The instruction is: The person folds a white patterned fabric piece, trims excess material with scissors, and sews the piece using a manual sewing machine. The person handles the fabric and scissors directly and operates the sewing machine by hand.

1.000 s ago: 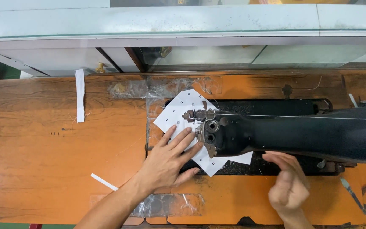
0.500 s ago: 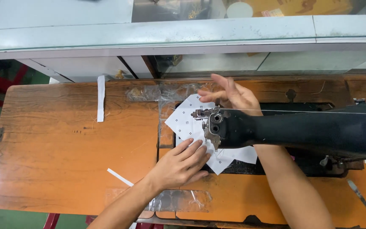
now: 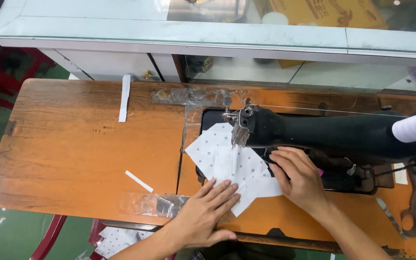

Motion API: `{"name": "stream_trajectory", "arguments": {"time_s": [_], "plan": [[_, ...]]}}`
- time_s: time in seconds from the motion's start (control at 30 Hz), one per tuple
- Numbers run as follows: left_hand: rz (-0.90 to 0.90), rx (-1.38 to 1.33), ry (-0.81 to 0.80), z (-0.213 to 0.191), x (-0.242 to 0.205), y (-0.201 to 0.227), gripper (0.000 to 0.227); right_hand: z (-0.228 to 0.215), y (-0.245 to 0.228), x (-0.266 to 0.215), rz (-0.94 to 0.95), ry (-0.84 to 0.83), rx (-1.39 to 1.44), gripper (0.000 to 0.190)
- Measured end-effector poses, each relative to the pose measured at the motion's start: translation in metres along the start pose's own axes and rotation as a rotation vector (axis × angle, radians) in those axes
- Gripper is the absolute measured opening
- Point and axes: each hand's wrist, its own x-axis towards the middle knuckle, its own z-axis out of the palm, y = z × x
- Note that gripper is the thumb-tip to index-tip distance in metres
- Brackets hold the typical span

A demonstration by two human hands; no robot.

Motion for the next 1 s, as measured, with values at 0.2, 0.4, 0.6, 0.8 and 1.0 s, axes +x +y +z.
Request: {"name": "stream_trajectory", "arguments": {"time_s": [0.2, 0.4, 0.6, 0.8, 1.0], "plan": [[0.008, -0.001, 0.017, 0.004, -0.030, 0.019, 0.084, -0.005, -0.020, -0.004, -0.173, -0.036, 0.049, 0.019], [-0.224, 0.248, 0.327, 0.014, -0.007, 0.025, 0.080, 0.045, -0.029, 0.017, -0.309, -0.297, 0.077, 0.056], [-0.374, 0.262, 0.254, 0.041, 0.000, 0.018, 0.086, 0.048, -0.032, 0.053, -0.230, -0.598, -0.145, 0.024], [-0.419, 0.257, 0.249, 0.039, 0.004, 0.018, 0.086, 0.050, -0.010, 0.029, -0.210, -0.367, 0.062, 0.054], [-0.415, 0.254, 0.262, 0.038, 0.006, 0.017, 0.083, 0.059, -0.014, 0.025, -0.172, -0.108, 0.255, 0.053]]}}
